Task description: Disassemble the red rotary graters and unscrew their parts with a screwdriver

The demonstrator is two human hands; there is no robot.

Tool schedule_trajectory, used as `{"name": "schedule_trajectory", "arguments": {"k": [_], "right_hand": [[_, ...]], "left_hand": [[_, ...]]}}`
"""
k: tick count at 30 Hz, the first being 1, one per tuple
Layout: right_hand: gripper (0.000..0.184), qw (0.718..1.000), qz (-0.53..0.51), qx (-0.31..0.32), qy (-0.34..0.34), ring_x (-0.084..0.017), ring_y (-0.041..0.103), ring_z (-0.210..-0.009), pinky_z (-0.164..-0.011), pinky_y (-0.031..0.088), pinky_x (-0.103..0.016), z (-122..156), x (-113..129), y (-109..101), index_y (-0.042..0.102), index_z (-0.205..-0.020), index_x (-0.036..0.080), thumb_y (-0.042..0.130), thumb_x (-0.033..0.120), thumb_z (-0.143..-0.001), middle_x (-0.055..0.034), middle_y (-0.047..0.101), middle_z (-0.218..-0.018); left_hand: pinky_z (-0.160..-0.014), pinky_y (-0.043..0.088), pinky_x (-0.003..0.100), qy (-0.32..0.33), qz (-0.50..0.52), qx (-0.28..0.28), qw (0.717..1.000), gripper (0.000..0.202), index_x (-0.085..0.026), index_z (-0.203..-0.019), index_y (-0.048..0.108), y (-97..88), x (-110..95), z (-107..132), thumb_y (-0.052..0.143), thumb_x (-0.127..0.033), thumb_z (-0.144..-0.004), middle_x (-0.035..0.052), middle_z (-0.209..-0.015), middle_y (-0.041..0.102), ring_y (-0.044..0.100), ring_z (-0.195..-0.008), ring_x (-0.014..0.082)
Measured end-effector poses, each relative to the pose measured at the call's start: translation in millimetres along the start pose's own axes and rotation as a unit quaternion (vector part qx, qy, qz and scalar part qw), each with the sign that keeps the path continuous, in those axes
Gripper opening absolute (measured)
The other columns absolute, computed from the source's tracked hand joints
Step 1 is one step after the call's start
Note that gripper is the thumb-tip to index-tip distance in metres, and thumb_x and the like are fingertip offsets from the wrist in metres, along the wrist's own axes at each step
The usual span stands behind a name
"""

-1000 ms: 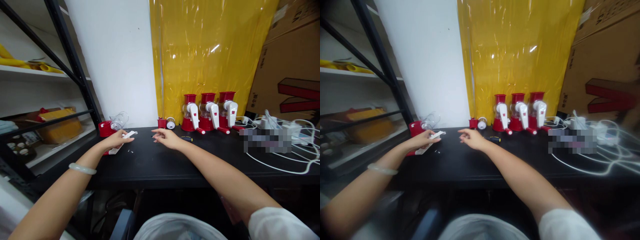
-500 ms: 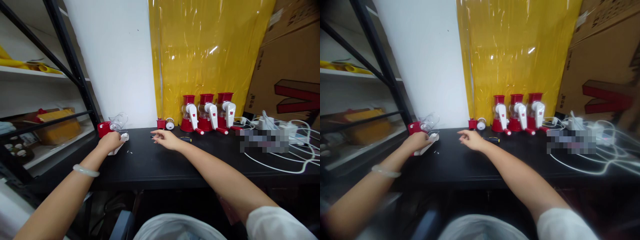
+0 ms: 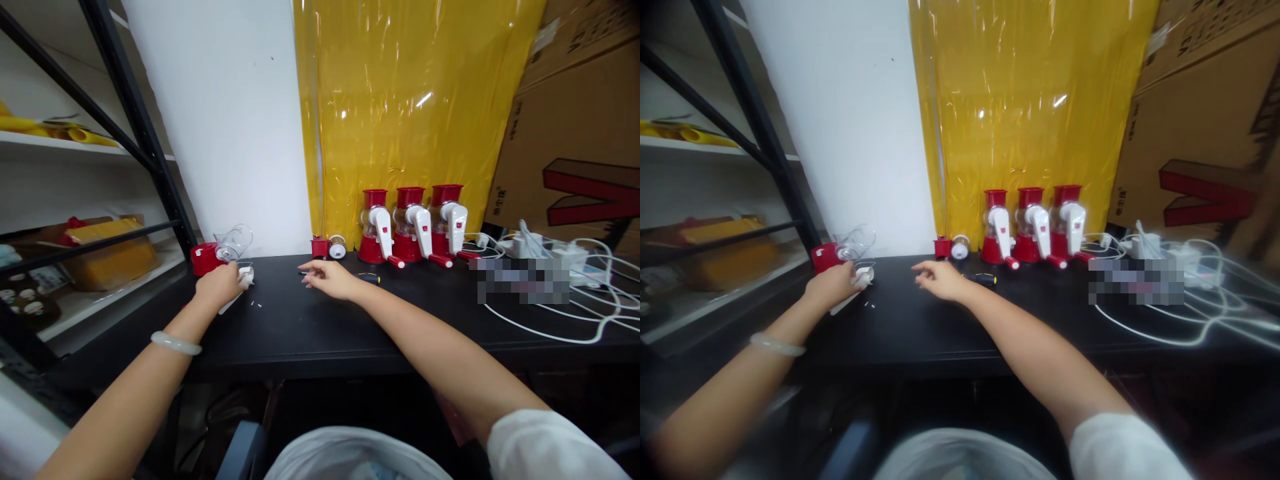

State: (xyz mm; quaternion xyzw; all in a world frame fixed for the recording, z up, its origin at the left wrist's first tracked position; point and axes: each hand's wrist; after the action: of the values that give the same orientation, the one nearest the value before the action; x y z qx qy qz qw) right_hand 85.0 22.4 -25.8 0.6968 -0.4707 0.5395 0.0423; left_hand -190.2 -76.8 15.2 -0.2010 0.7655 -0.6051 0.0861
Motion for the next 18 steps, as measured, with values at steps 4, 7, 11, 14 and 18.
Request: {"name": "schedule_trajectory", "arguments": {"k": [4,7,11,14,18], "right_hand": [[0.029,1.000,-0.014,0.007,-0.001,-0.012,0.070,-0.074,-0.081,0.056,-0.031,0,-2,0,0.065,-0.116,0.013,0.059,0.017,-0.088,-0.0067,0.073,-0.089],[0.025,1.000,-0.017,0.011,-0.001,-0.011,0.070,-0.073,-0.080,0.056,-0.030,0,-3,1,0.066,-0.112,0.012,0.059,0.017,-0.089,-0.0063,0.073,-0.085],[0.019,1.000,-0.027,0.013,0.005,-0.011,0.069,-0.071,-0.076,0.057,-0.028,0,-1,-1,0.067,-0.105,0.013,0.060,0.016,-0.088,-0.0055,0.072,-0.082],[0.015,0.999,-0.036,0.002,0.009,-0.011,0.069,-0.070,-0.073,0.057,-0.026,-2,1,-6,0.068,-0.101,0.013,0.061,0.016,-0.088,-0.0046,0.072,-0.079],[0.011,0.998,-0.045,-0.041,0.015,-0.010,0.068,-0.067,-0.073,0.057,-0.026,-6,0,-20,0.067,-0.096,0.013,0.061,0.018,-0.088,-0.0039,0.071,-0.076]], "left_hand": [[-0.080,0.050,0.041,-0.012,-0.012,-0.021,1.000,0.055,-0.013,-0.116,0.055,5.2,3,-3,0.059,-0.053,-0.079,0.0222,-0.117,0.064,0.065,-0.103,0.0371],[-0.080,0.050,0.041,-0.028,0.000,0.005,1.000,0.060,-0.012,-0.122,0.051,8.1,4,-6,0.056,-0.055,-0.080,0.0224,-0.115,0.066,0.065,-0.103,0.0379],[-0.080,0.050,0.041,-0.023,0.010,0.020,0.999,0.056,-0.013,-0.123,0.051,11.5,6,-9,0.052,-0.051,-0.083,0.0212,-0.112,0.068,0.067,-0.100,0.0369],[-0.080,0.050,0.041,-0.016,0.003,0.018,1.000,0.054,-0.013,-0.123,0.051,14.9,9,-11,0.052,-0.050,-0.084,0.0207,-0.111,0.069,0.067,-0.100,0.0364],[-0.079,0.050,0.040,-0.015,0.006,0.018,1.000,0.054,-0.014,-0.123,0.052,18.1,13,-13,0.055,-0.051,-0.082,0.0209,-0.113,0.068,0.067,-0.100,0.0366]]}}
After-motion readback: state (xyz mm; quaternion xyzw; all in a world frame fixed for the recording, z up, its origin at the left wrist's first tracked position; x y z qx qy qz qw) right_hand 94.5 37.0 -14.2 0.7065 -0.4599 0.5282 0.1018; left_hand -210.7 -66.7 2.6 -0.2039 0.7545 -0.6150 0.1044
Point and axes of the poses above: each hand's wrist, its own z-axis away from the middle knuckle, its own y-axis out of the palm, x = y × z
